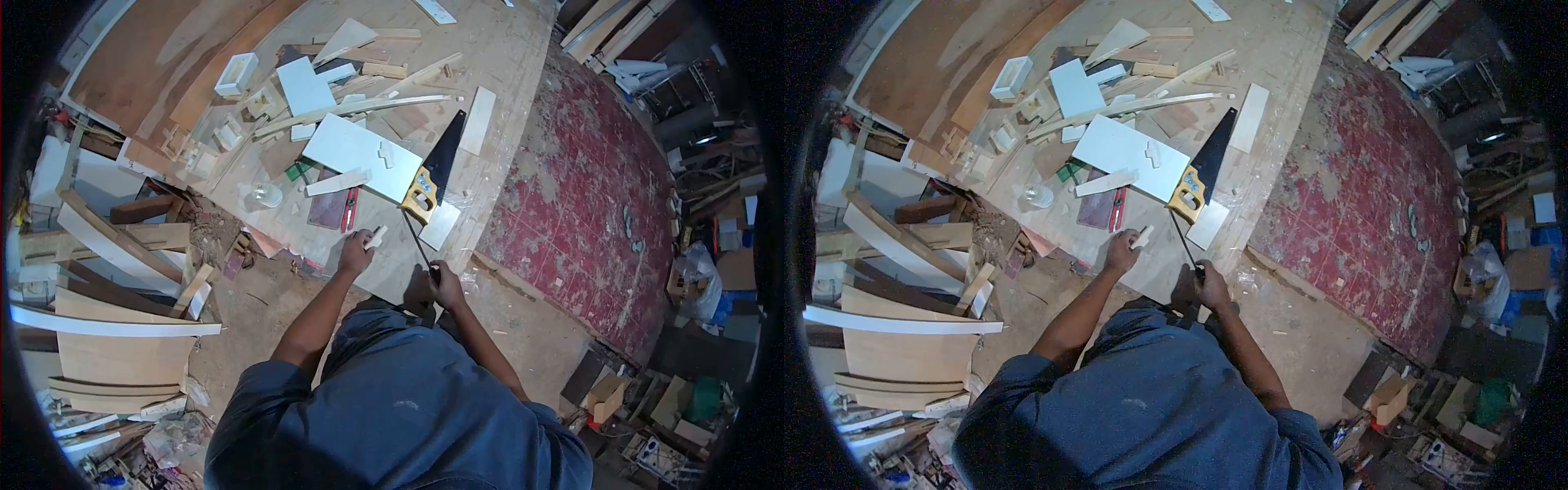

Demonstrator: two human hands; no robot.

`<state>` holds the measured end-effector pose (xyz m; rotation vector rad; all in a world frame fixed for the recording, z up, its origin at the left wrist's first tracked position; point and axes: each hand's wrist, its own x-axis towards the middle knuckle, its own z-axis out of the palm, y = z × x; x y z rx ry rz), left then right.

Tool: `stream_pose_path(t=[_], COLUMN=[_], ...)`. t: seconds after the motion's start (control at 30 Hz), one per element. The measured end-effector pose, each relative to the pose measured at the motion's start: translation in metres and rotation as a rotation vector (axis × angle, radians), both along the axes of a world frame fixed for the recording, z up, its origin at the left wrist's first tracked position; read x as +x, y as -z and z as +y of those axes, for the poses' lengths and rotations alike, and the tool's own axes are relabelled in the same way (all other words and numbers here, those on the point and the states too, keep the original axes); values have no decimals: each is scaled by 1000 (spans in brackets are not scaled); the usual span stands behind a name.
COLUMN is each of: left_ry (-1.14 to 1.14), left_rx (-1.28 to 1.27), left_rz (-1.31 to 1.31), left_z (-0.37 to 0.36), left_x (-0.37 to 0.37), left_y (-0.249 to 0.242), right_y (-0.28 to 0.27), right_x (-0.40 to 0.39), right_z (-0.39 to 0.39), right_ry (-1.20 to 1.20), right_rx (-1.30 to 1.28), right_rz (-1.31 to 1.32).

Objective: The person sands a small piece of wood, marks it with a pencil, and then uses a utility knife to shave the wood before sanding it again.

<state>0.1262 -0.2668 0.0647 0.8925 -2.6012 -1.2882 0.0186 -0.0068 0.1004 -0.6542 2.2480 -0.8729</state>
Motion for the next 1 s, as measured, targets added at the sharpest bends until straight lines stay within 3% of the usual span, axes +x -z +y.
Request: stream_pose_path(t=[0.17,0.27,0.33,0.37,0.43,0.47,0.53,0.57,0.63,0.73,0.83,1.0], left_ry=[7,-1,-95,-100,-177,-174,-460,-453,-534,-381,-511,-458], left_rx=[1,-68,178,177,572,573,1018,1019,1252,1359,1340,1239], left_rz=[106,95,26,30,211,214,270,270,307,332,270,188], left_z=[-12,-14,-13,-15,-18,-15,-9,-7,-3,3,16,19], left_x=[26,28,25,25,26,23,18,16,12,8,0,4], left_y=[28,23,7,18,51,47,26,20,8,-11,-29,-19], right_y=[-21,34,38,33,26,18,2,-2,-10,-11,-19,4], right_x=[3,-1,1,2,5,7,10,10,10,9,8,10], right_z=[-13,8,15,16,15,13,10,10,7,8,9,11], right_ry=[-6,-158,-119,-74,-50,3,63,74,91,84,98,-22], right_rx=[-17,38,39,45,36,36,35,-9,-53,-188,-119,-40], right_rz=[-25,55,49,36,75,79,87,69,52,108,1,30])
